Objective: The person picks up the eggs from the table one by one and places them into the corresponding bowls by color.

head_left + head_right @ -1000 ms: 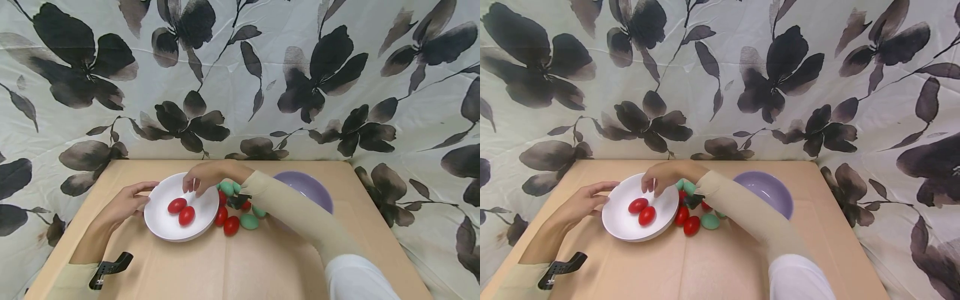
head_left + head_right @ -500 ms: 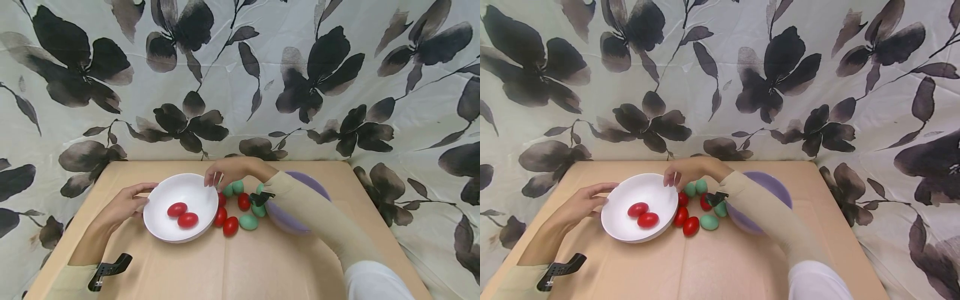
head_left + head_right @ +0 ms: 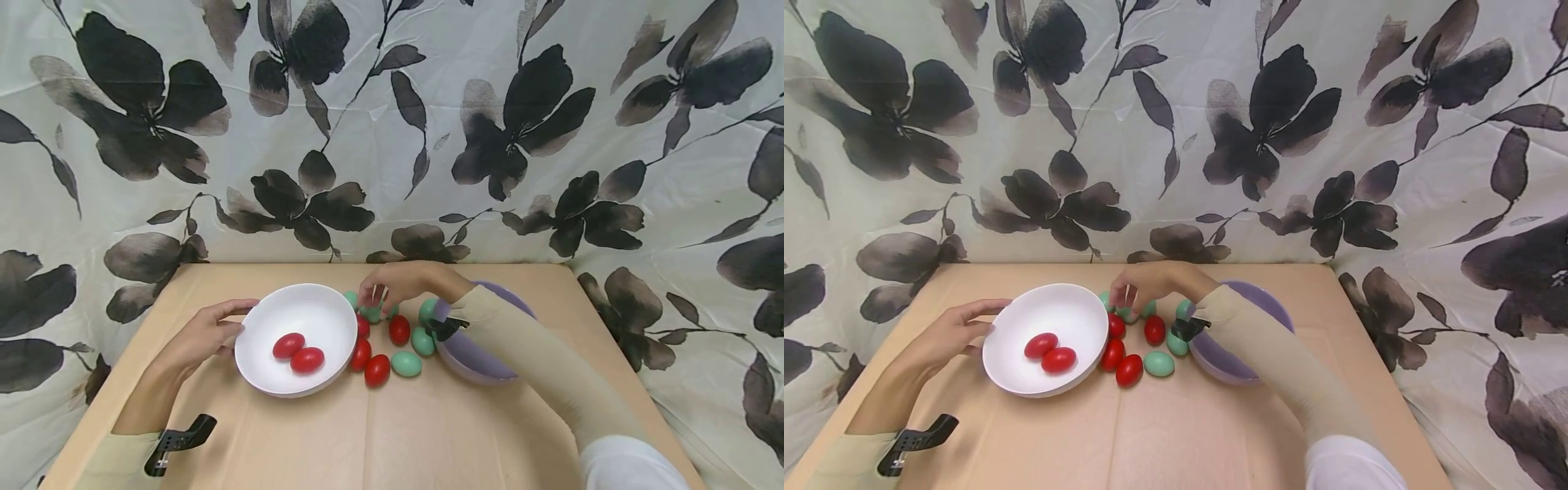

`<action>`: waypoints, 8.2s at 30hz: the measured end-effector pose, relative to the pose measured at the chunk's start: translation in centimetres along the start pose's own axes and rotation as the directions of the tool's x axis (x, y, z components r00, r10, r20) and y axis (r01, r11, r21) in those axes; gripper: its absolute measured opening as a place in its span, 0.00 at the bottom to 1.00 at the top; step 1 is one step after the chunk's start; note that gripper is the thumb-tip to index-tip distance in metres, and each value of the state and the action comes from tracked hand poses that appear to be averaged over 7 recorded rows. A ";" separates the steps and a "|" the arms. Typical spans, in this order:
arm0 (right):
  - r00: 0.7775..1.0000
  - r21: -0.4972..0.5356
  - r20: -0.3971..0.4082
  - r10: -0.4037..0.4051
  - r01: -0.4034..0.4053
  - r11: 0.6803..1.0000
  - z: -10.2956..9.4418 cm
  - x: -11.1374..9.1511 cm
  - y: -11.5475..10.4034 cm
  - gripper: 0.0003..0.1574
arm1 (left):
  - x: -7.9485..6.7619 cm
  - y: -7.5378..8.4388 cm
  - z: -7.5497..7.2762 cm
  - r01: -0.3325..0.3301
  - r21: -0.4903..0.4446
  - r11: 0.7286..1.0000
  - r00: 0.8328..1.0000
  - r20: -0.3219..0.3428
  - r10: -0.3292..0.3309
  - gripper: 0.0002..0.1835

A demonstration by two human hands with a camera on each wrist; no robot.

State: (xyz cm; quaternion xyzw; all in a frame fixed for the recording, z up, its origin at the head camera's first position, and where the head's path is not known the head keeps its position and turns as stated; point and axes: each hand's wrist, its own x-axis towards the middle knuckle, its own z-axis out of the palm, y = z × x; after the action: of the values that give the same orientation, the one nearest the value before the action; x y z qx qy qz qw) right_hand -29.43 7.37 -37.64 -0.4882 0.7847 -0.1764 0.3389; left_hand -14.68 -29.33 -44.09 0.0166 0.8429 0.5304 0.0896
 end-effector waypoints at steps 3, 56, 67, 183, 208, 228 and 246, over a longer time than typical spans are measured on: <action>1.000 -0.008 0.003 0.008 -0.008 1.000 0.5 -0.3 0.4 0.27 | 0.0 0.0 0.0 0.003 0.005 1.000 1.000 -0.002 -0.003 0.29; 0.996 -0.163 0.000 0.087 -0.086 0.983 4.5 -0.3 3.8 0.26 | 0.3 -0.2 -0.3 -0.017 0.015 1.000 1.000 0.007 0.017 0.28; 0.997 -0.206 0.038 0.071 -0.062 0.977 4.4 0.3 4.3 0.25 | 0.9 -0.3 -0.3 -0.018 0.017 1.000 1.000 0.001 0.018 0.28; 0.993 -0.059 -0.017 -0.118 0.116 0.991 -1.2 2.2 -3.2 0.26 | 1.4 -1.1 -0.6 -0.051 0.018 0.999 0.999 0.014 0.051 0.29; 0.994 -0.123 0.059 -0.087 0.094 0.988 -0.7 6.3 -4.5 0.28 | 1.5 -0.9 -0.6 -0.045 0.037 0.998 0.999 0.012 0.044 0.29; 0.994 -0.231 0.103 0.028 -0.003 0.973 -0.4 9.4 -5.5 0.26 | 1.8 -0.7 -0.7 -0.045 0.044 0.998 0.999 0.016 0.044 0.29; 0.967 -0.383 0.164 0.195 -0.120 0.916 1.6 11.4 -5.9 0.27 | 1.7 -0.8 -0.6 -0.021 0.030 0.999 1.000 0.010 0.020 0.29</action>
State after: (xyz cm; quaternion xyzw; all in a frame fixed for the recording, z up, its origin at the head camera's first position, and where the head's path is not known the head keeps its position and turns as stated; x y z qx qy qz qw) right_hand -27.81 -5.40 -39.29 -0.4933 0.8029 0.0521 0.3305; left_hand -16.44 -30.00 -44.81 0.0292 0.8502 0.5183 0.0881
